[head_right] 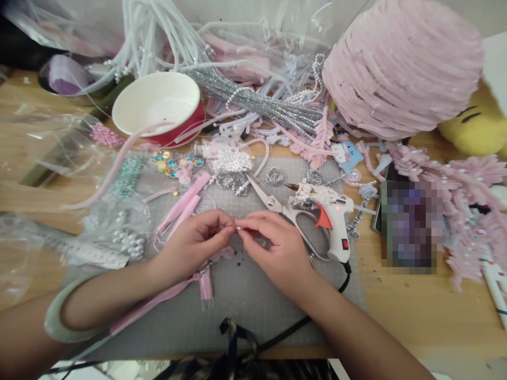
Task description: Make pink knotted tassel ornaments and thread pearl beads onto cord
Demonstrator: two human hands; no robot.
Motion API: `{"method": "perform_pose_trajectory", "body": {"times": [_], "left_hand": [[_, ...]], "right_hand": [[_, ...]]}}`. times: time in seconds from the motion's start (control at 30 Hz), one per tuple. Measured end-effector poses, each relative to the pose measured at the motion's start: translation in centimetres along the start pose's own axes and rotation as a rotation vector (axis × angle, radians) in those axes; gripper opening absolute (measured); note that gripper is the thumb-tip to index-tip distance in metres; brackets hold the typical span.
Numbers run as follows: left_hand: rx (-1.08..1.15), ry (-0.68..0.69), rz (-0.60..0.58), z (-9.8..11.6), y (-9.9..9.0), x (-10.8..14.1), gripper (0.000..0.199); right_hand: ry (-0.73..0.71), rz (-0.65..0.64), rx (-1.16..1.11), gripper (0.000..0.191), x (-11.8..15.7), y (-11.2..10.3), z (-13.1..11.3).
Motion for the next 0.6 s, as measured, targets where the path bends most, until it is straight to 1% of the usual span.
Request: {"method": "perform_pose_trajectory", "body": {"times": [0.13,0.33,0.6], "left_hand": [[0.000,0.009,0.002,-0.07,0.04,0.03,0.011],[-0.009,0.003,-0.003,-0.24,0.06,-0.05,0.010],[-0.037,0.003,-0.011,-0.52,-0.04,-0.08,0.008]], "right_hand": [[0.001,0.005,0.000,0.017,0.03,0.05,-0.04],[-0.018,0.007,0.002,0.022,0.07,0.17,-0.01],[-0.100,0.028,-0.016,0.027,-0.08,0.13,-0.30]]}}
Point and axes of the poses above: each hand's wrist, its own x-axis away from the middle knuckle, its own y-axis out of the palm, z = x × y, the point moved 5 cm from there along -x, towards the middle knuckle, and after that the axes turned 1 degree about z, right-handed, at the moved point
